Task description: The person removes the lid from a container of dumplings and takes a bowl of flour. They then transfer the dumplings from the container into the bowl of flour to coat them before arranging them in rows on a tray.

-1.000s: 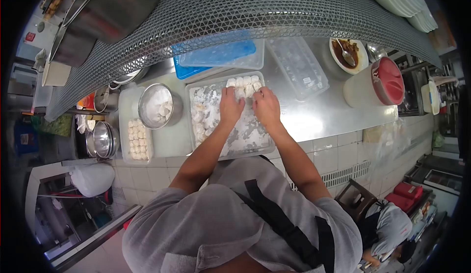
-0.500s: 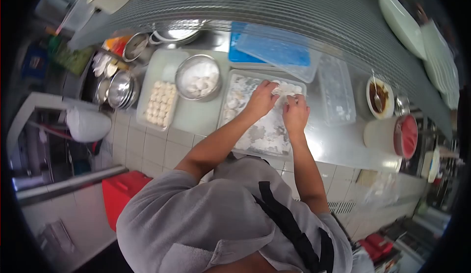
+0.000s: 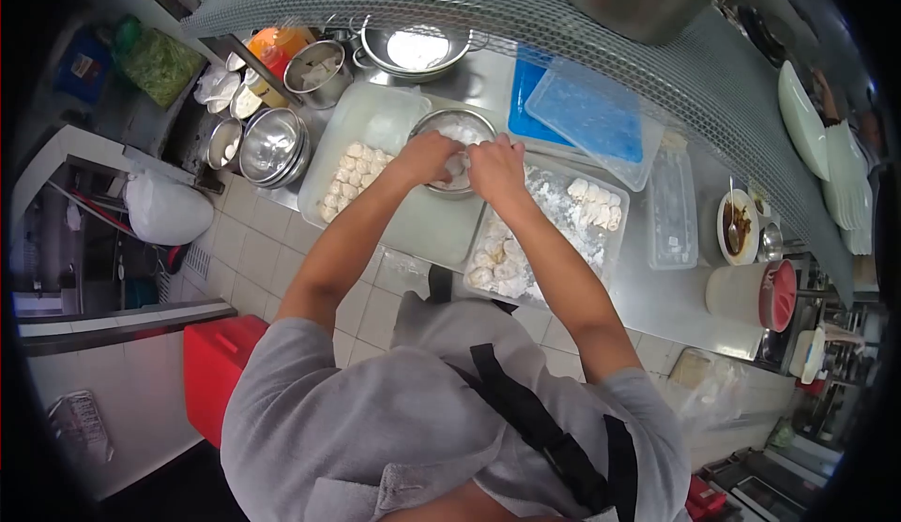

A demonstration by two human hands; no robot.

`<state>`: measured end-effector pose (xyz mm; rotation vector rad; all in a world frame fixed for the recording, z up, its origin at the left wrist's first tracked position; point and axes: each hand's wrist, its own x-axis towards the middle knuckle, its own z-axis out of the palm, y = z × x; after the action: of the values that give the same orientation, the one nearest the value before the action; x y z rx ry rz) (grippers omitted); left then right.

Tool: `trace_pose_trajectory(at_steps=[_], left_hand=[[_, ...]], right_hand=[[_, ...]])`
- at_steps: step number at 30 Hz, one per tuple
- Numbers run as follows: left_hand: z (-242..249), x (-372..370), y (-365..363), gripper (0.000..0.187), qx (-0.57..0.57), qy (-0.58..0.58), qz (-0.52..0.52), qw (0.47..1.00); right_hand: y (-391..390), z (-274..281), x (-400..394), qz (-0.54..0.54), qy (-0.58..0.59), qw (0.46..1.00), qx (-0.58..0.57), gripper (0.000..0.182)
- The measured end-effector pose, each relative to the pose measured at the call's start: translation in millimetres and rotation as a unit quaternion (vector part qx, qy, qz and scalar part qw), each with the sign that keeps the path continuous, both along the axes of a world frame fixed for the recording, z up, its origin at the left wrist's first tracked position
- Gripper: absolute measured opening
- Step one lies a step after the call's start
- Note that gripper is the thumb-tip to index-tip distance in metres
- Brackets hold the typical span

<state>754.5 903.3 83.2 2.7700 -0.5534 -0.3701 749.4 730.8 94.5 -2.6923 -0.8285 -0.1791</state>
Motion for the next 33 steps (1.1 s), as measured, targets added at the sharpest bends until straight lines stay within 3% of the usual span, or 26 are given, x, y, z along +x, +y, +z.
trace_pose_trajectory(at_steps=[2,5,7,12,15,16,17,18,19,21,22,24,26,28,29,31,32,33], left_hand=[[0.6,3.2,0.4,0.055,-0.005,-0.012,-0.012,1.000],[2.2,4.7,3.3,0.045,0.031,0.003,-0.015,0.999],[-2.1,12.6,9.5,0.038,-0.063,-0.006,-0.024,0.998],[6.4,16.7,18.1,0.040,-0.126,-0.024,-0.008,0.992],[4.2,21.1,34.6,0.043,-0.189,-0.100,-0.022,0.977],[0.4,22.9,36.1,0.044,-0.228,-0.153,-0.022,0.961],[10.6,20.7,36.5,0.043,-0.257,-0.114,-0.004,0.960],[28.0,17.9,35.7,0.043,-0.284,-0.074,0.012,0.956],[36.6,15.6,33.1,0.039,-0.304,-0.067,0.023,0.950],[46.9,10.2,17.3,0.036,-0.323,-0.056,0.022,0.945],[50.6,7.9,9.2,0.035,-0.343,-0.030,0.034,0.938],[53.1,-0.6,-10.6,0.033,-0.359,0.000,0.042,0.932],[55.4,-10.2,-50.2,0.033,-0.390,0.035,-0.014,0.920],[20.3,-5.3,-89.9,0.035,-0.376,-0.026,-0.104,0.921],[7.5,-2.9,-111.7,0.035,-0.351,-0.005,-0.108,0.930],[-22.8,2.9,-151.4,0.036,-0.322,0.020,-0.116,0.939],[-40.8,9.8,-168.7,0.034,-0.282,-0.010,-0.153,0.947],[-46.8,15.2,-183.5,0.032,-0.239,-0.039,-0.191,0.951]], right_hand=[[14.1,3.4,4.7,-0.048,0.045,0.984,-0.166,0.015],[28.5,10.2,5.8,-0.035,0.063,0.975,-0.212,0.012],[34.2,2.2,7.1,-0.057,0.060,0.975,-0.208,0.012],[31.7,-12.4,9.0,-0.079,0.015,0.976,-0.200,0.014],[27.3,2.2,7.9,-0.103,0.045,0.979,-0.172,0.023],[21.3,11.9,5.9,-0.104,0.084,0.987,-0.086,0.029],[10.3,21.0,1.8,-0.108,0.121,0.987,0.000,0.035],[-3.0,27.8,-1.5,-0.132,0.122,0.984,-0.003,0.035],[-14.7,33.3,-5.2,-0.145,0.133,0.973,0.119,0.040],[-41.4,33.3,-13.3,-0.166,0.137,0.925,0.312,0.049],[-59.7,28.4,-16.5,-0.176,0.133,0.923,0.315,0.049],[-101.2,8.8,-26.0,-0.183,0.168,0.864,0.438,0.046],[-143.1,-29.0,-39.9,-0.239,0.241,0.798,0.498,0.042],[-167.4,-42.0,-64.2,-0.321,0.286,0.704,0.565,0.037],[-176.7,-52.7,-73.2,-0.322,0.284,0.702,0.568,0.037],[-191.6,-74.1,-92.2,-0.378,0.282,0.557,0.684,0.032],[-195.4,-76.3,-99.2,-0.378,0.281,0.552,0.688,0.032],[-197.5,-78.1,-104.9,-0.381,0.281,0.495,0.729,0.031]])
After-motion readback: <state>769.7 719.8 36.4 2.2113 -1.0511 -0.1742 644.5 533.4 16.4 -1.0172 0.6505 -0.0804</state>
